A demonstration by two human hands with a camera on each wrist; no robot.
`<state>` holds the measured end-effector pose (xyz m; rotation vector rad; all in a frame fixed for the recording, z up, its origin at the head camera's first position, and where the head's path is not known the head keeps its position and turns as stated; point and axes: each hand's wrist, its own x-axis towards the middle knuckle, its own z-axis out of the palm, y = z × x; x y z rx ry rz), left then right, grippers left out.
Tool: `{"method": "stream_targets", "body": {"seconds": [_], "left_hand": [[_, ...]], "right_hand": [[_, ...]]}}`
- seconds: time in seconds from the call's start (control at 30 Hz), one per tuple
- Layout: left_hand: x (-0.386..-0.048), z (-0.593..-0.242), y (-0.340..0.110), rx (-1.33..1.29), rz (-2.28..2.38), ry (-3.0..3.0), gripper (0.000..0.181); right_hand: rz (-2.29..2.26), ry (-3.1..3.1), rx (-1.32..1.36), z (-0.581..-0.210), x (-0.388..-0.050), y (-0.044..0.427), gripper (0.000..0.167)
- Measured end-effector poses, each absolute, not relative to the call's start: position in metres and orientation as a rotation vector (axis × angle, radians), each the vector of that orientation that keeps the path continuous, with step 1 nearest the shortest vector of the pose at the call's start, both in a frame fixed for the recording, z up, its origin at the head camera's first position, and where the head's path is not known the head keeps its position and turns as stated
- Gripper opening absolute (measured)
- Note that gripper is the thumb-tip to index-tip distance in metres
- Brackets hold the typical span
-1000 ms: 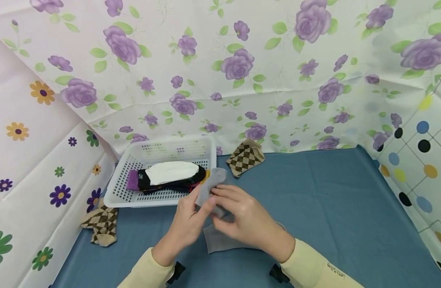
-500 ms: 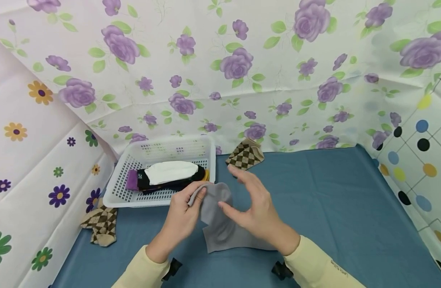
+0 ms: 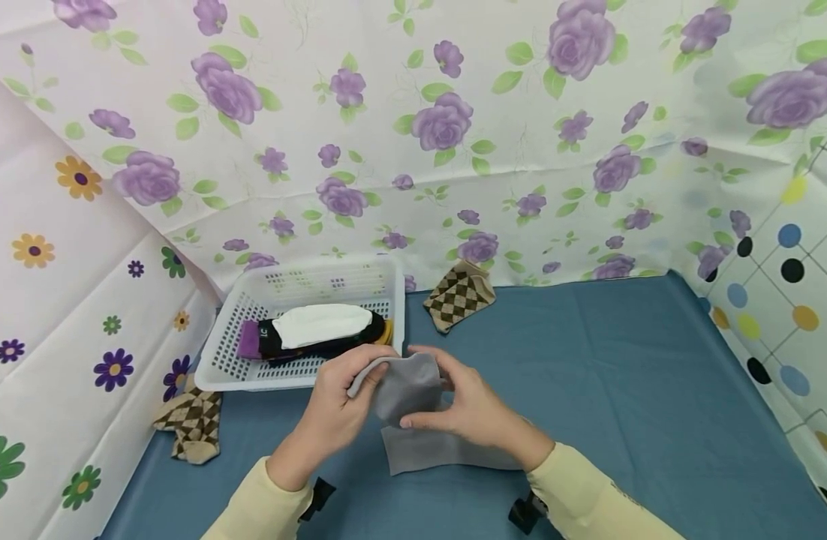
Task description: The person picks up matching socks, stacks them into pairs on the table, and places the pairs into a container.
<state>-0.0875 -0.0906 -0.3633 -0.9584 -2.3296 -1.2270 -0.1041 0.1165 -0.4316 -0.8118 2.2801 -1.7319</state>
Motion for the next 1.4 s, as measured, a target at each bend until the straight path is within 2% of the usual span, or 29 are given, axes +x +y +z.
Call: {"method": "stream_targets", "body": {"seconds": [0.17, 0.3, 0.5, 0.93, 1.17, 1.4], "left_hand": [[-0.087, -0.362, -0.095, -0.989, -1.227, -2.275, 0.018], [-0.087, -0.363, -0.103, -0.934, -1.225, -2.286, 0.019], [-0.089, -0.370, -0.116, -0.821, -1.184, -2.319, 0.018], [-0.094, -0.383, -0.128, -0.591, -1.195, -2.337, 0.014], [-0.088, -0.391, -0.132, -0.541, -1.219, -2.516, 0.015], [-0.085, -0.398, -0.134, -0.511, -1.313, -2.633, 0.027]], "right_hand": [[-1.745, 2.215, -0.790, -0.444, -0.104, 0.123, 0.029], [-1.742, 2.249, -0.715, -0.443, -0.104, 0.134, 0.014], [-1.743, 2.409, -0.651, -0.440, -0.108, 0.161, 0.010], [-1.787, 2.620, -0.565, -0.400, -0.100, 0.187, 0.006], [-1.744, 2.584, -0.525, -0.408, -0.106, 0.209, 0.012], [-1.590, 2.457, -0.427, -0.413, -0.108, 0.230, 0.026]]}}
